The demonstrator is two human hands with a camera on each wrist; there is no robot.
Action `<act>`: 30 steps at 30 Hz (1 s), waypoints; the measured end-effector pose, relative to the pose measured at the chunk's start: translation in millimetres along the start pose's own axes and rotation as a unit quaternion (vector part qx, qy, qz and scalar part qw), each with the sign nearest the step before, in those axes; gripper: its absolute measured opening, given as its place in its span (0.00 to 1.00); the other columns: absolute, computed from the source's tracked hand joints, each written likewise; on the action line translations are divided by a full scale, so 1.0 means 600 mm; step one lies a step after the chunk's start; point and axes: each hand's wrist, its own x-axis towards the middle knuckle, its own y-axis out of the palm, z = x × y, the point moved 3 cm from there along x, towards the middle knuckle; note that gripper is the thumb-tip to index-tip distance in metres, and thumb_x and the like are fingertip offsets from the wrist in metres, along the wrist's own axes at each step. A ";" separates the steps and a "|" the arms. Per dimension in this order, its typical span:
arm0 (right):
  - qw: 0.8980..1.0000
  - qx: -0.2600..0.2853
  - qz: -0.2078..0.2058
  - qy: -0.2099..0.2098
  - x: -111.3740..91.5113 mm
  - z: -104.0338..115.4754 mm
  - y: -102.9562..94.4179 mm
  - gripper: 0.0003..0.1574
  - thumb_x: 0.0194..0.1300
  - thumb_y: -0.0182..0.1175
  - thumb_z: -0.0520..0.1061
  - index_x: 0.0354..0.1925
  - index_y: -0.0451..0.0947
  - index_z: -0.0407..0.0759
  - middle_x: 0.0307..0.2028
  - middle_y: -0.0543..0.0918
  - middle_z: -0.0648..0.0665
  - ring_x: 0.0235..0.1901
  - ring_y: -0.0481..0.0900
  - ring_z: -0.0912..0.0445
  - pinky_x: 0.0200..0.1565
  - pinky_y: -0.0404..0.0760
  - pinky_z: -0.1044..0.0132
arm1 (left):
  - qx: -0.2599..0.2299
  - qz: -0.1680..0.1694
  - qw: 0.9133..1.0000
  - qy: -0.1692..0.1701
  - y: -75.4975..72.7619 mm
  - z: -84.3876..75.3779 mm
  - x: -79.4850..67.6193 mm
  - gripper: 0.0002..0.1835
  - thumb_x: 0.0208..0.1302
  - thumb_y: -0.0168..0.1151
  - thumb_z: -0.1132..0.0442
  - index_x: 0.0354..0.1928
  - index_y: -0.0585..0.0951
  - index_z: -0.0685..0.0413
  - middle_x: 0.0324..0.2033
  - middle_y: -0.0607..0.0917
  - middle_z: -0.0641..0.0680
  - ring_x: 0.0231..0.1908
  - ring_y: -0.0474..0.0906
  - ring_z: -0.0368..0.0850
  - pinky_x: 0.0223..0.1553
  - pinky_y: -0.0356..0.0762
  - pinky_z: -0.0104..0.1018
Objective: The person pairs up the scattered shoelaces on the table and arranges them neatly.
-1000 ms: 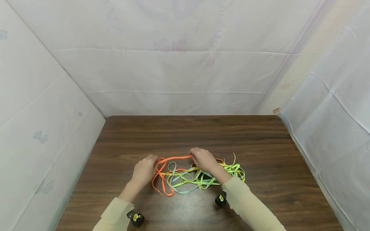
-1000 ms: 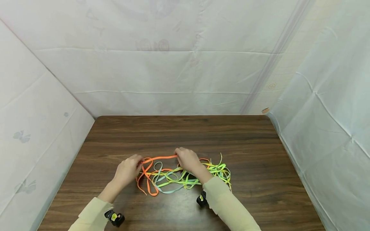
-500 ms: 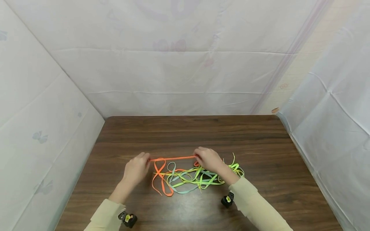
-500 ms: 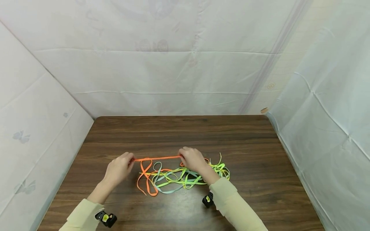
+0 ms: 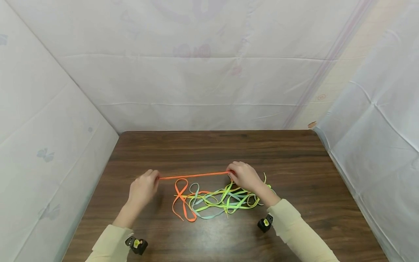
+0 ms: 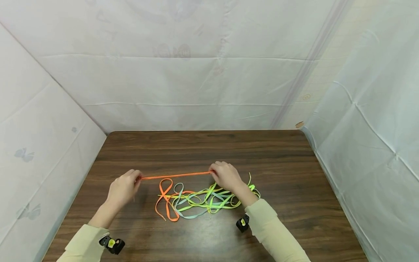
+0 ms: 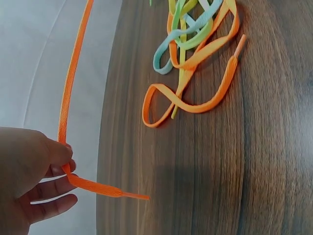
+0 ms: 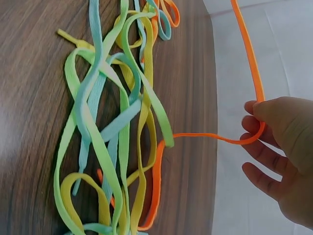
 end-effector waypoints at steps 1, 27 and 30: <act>1.000 0.000 0.000 0.001 -0.001 -0.002 -0.001 0.04 0.53 0.60 0.42 0.31 0.77 0.50 0.24 0.73 0.57 0.22 0.67 0.64 0.24 0.68 0.71 | 0.000 0.001 1.000 -0.002 0.001 0.003 0.000 0.04 0.47 0.61 0.69 0.27 0.77 0.54 0.22 0.77 0.50 0.17 0.73 0.46 0.12 0.65 0.36; 0.999 -0.014 0.020 0.032 -0.047 -0.078 -0.034 0.05 0.53 0.60 0.40 0.32 0.77 0.47 0.26 0.77 0.53 0.22 0.69 0.62 0.24 0.69 0.69 | 0.000 -0.026 0.999 -0.028 0.000 0.072 -0.004 0.04 0.44 0.58 0.71 0.25 0.76 0.56 0.20 0.75 0.52 0.14 0.71 0.52 0.09 0.62 0.42; 0.999 -0.017 0.020 0.040 -0.050 -0.089 -0.040 0.05 0.52 0.60 0.39 0.32 0.77 0.47 0.26 0.77 0.52 0.22 0.69 0.62 0.23 0.69 0.69 | 0.007 -0.018 0.999 -0.035 -0.004 0.078 0.003 0.04 0.46 0.57 0.71 0.25 0.77 0.55 0.20 0.75 0.52 0.13 0.71 0.51 0.08 0.62 0.41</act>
